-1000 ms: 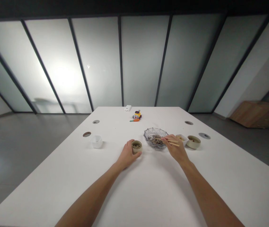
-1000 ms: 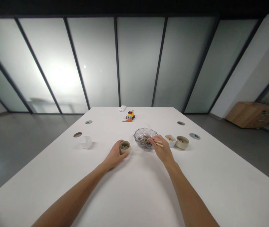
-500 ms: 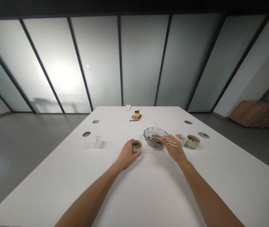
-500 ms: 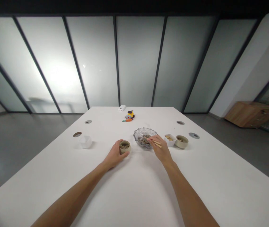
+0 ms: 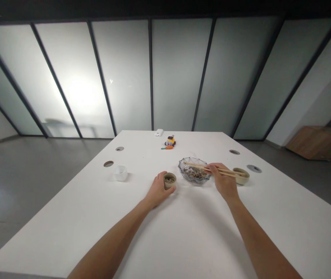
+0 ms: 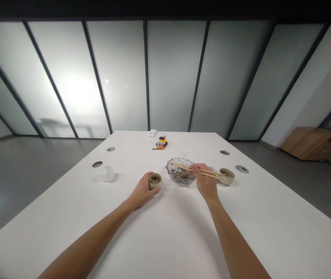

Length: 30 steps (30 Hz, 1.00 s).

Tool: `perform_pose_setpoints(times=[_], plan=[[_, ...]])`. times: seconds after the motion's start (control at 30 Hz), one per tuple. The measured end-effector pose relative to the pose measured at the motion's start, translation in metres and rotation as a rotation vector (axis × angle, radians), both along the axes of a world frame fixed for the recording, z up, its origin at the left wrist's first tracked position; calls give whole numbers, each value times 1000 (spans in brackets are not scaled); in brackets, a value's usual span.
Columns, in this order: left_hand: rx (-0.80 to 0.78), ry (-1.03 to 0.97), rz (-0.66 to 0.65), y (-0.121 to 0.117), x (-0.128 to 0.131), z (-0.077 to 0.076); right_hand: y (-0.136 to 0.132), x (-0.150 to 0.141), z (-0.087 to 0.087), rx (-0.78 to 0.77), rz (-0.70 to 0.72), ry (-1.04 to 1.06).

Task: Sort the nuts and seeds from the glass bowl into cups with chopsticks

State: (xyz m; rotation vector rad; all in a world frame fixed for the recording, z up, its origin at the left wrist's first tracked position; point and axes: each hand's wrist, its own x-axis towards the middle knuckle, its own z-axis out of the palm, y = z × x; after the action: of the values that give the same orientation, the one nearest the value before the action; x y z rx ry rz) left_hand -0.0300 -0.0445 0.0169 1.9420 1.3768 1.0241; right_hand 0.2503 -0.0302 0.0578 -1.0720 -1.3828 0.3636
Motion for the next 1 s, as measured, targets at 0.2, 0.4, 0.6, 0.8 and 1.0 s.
perform_pose_setpoints(times=[0.2, 0.4, 0.6, 0.8, 1.0], plan=[[11, -10, -4, -1, -1, 3, 2, -5, -1, -116, 165, 221], [8, -1, -5, 0, -1, 0, 7, 9, -10, 95, -147, -162], [8, -2, -4, 3, -1, -4, 14, 9, -24, 166, -89, -313], [22, -5, -7, 5, -1, -7, 19, 7, -33, 135, -30, -266], [23, 1, -2, 6, -2, -8, 21, 5, -35, 102, 2, -245]])
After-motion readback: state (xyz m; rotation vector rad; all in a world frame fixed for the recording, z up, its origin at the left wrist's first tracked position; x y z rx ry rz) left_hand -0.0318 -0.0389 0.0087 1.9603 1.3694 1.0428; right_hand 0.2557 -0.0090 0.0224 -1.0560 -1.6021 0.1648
